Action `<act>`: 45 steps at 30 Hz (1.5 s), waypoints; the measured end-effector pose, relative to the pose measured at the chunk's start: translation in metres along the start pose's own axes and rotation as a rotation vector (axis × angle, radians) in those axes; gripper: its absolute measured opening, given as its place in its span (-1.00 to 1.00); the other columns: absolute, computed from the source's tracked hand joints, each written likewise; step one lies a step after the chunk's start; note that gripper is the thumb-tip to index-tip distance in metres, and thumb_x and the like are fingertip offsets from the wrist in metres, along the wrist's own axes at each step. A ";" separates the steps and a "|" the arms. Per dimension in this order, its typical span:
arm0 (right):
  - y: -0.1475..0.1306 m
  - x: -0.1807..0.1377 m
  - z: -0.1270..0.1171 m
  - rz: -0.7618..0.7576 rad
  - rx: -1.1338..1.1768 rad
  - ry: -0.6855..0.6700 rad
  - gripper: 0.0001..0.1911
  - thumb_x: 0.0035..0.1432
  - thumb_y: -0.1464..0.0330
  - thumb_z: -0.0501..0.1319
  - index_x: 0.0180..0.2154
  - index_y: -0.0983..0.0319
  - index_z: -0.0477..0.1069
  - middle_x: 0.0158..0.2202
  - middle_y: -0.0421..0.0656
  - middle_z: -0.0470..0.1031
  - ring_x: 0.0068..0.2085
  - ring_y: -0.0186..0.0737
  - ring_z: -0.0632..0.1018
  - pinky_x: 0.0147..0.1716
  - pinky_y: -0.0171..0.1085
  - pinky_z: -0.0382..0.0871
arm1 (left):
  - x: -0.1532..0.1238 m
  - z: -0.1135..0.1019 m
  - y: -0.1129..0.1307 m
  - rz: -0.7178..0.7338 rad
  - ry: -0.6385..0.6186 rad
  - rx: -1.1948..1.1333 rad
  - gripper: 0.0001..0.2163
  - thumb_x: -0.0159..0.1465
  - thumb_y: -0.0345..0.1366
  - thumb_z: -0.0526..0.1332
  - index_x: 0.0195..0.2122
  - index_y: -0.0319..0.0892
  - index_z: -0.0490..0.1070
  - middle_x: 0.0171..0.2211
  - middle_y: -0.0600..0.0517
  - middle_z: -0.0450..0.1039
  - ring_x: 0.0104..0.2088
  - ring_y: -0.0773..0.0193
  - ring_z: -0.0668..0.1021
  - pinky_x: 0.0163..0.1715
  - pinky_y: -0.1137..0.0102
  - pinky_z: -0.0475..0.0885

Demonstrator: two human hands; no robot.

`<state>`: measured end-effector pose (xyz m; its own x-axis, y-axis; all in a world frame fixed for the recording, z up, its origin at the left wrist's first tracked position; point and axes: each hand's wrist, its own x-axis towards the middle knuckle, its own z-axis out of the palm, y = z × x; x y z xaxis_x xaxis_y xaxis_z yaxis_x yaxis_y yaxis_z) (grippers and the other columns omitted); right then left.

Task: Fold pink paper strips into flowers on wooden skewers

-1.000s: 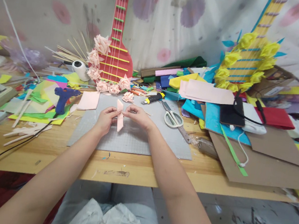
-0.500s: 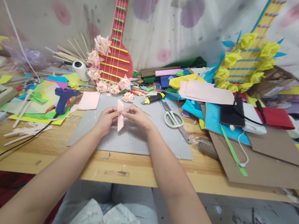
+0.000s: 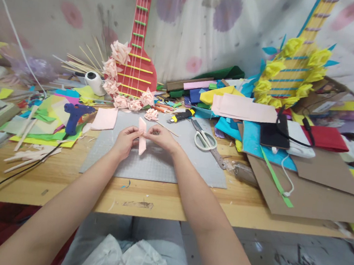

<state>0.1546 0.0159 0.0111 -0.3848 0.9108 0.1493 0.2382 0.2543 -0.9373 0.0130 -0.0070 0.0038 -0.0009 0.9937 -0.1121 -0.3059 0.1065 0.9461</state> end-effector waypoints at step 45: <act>0.003 -0.004 -0.015 0.147 0.186 -0.144 -0.82 -0.13 0.27 0.18 -0.49 0.27 0.32 -0.63 -0.33 0.18 -0.60 -0.48 0.14 -0.58 -0.37 -0.08 | 0.000 -0.001 0.004 -0.081 -0.100 0.026 -0.87 -0.12 -0.32 0.25 -0.53 -0.23 0.39 -0.56 0.08 0.40 -0.55 0.44 0.41 -0.58 0.55 0.30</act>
<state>0.1699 0.0181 0.0121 -0.4845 0.8744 -0.0264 0.1383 0.0468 -0.9893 0.0106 -0.0068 0.0075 0.1178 0.9802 -0.1591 -0.2759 0.1862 0.9430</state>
